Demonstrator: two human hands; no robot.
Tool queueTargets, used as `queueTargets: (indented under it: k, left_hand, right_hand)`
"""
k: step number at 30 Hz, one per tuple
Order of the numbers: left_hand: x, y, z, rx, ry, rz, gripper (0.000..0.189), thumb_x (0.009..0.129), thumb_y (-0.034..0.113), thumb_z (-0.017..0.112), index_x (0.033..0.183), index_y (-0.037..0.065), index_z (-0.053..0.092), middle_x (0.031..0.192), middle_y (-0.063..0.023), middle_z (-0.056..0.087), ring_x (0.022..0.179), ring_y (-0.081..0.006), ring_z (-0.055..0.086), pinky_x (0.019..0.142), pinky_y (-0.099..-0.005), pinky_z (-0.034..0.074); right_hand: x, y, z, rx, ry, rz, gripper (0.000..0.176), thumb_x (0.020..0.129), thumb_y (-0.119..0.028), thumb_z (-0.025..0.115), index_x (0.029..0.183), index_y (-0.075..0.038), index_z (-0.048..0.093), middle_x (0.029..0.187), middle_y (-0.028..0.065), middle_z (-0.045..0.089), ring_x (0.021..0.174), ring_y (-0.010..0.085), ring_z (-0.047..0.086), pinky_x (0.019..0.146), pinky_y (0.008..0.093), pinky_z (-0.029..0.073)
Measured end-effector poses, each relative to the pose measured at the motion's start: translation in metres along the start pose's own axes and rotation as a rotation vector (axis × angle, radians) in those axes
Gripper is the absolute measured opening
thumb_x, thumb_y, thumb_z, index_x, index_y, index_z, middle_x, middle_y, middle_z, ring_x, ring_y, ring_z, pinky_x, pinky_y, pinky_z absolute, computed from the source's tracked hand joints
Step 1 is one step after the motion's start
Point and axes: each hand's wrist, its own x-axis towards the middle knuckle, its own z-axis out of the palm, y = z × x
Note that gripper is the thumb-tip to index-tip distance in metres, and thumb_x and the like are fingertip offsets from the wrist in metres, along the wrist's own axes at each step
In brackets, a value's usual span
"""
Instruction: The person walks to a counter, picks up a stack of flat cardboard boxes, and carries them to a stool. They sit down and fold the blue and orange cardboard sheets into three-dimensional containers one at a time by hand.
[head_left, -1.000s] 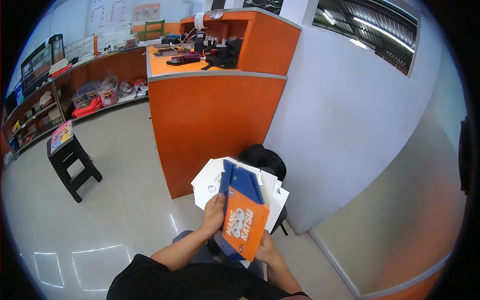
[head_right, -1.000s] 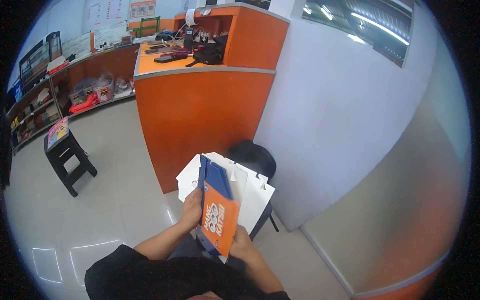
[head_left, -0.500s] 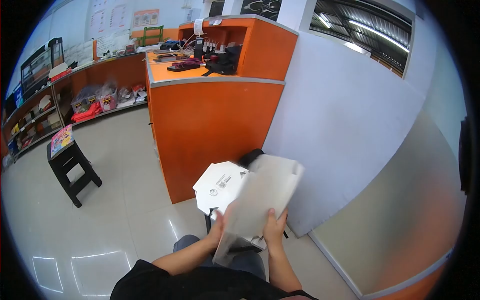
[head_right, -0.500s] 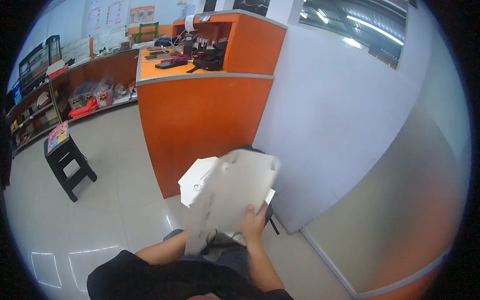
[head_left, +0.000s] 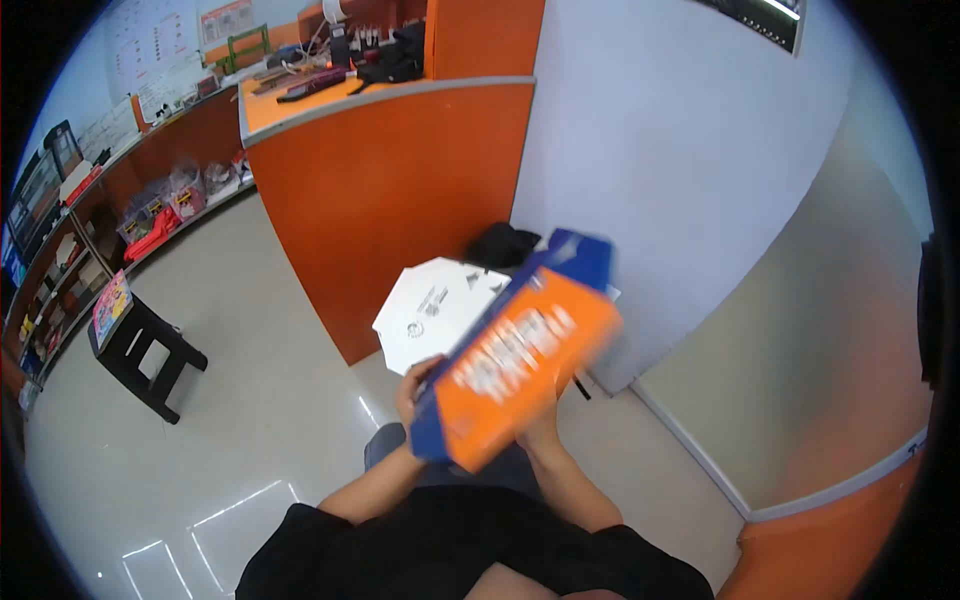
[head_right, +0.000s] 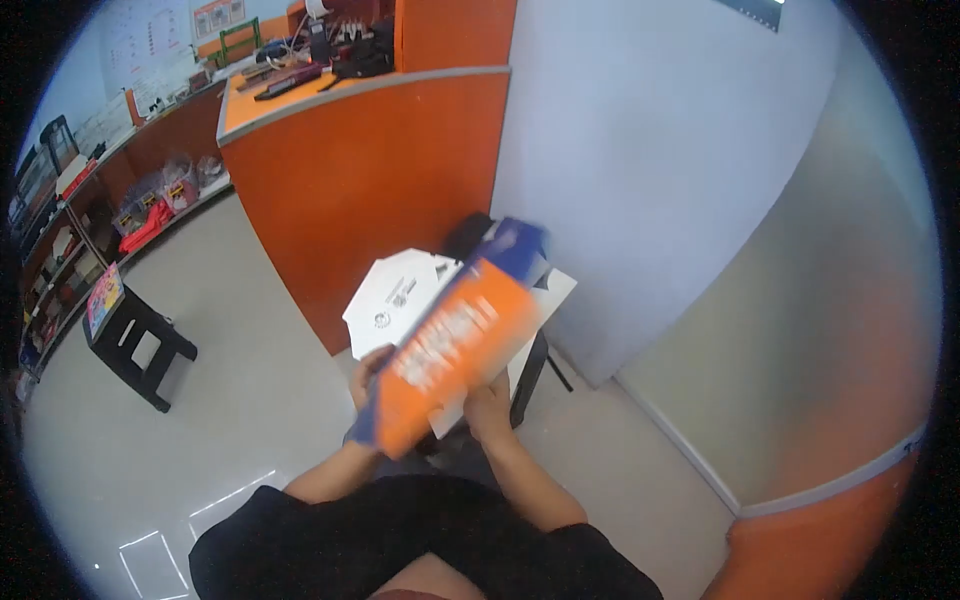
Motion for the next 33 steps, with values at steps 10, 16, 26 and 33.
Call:
queueTargets:
  k: [10, 16, 26, 33]
  left_hand:
    - [0.055, 0.039, -0.034, 0.079, 0.313, 0.022, 0.034, 0.089, 0.016, 0.074, 0.114, 0.001, 0.059, 0.108, -0.0060, 0.063, 0.100, -0.0164, 0.057, 0.089, -0.0321, 0.045]
    - [0.053, 0.077, -0.029, 0.201, 0.090, 0.045, 0.025, 0.088, 0.014, 0.074, 0.105, 0.001, 0.062, 0.098, -0.0040, 0.064, 0.092, -0.0145, 0.059, 0.083, -0.0311, 0.048]
    - [0.061, 0.067, -0.006, 0.243, 0.058, -0.158, 0.027, 0.087, 0.016, 0.075, 0.105, -0.002, 0.065, 0.093, -0.0070, 0.068, 0.081, -0.0141, 0.063, 0.072, -0.0303, 0.052]
    - [0.068, 0.058, 0.019, 0.396, 0.037, -0.181, 0.028, 0.087, 0.017, 0.075, 0.102, -0.005, 0.067, 0.092, -0.0107, 0.070, 0.075, -0.0157, 0.066, 0.067, -0.0299, 0.054]
  right_hand:
    - [0.014, -0.025, -0.035, 0.056, 0.021, -0.092, 0.075, 0.097, -0.051, 0.054, 0.149, -0.004, 0.028, 0.135, 0.0126, 0.052, 0.117, 0.0227, 0.056, 0.101, 0.0383, 0.043]
    - [0.074, -0.097, -0.044, -0.802, -0.192, -0.102, 0.071, 0.087, -0.027, 0.074, 0.142, -0.001, 0.039, 0.125, 0.0177, 0.060, 0.116, 0.0267, 0.058, 0.095, 0.0398, 0.048]
    - [0.093, -0.059, -0.029, -1.471, -0.018, -0.053, 0.049, 0.077, -0.020, 0.079, 0.115, 0.003, 0.057, 0.091, 0.0232, 0.070, 0.084, 0.0425, 0.067, 0.075, 0.0469, 0.053]
    - [0.092, -0.021, -0.017, -1.980, -0.142, -0.111, 0.015, 0.090, -0.012, 0.053, 0.103, -0.003, 0.054, 0.085, 0.0180, 0.068, 0.080, 0.0326, 0.071, 0.063, 0.0436, 0.057]
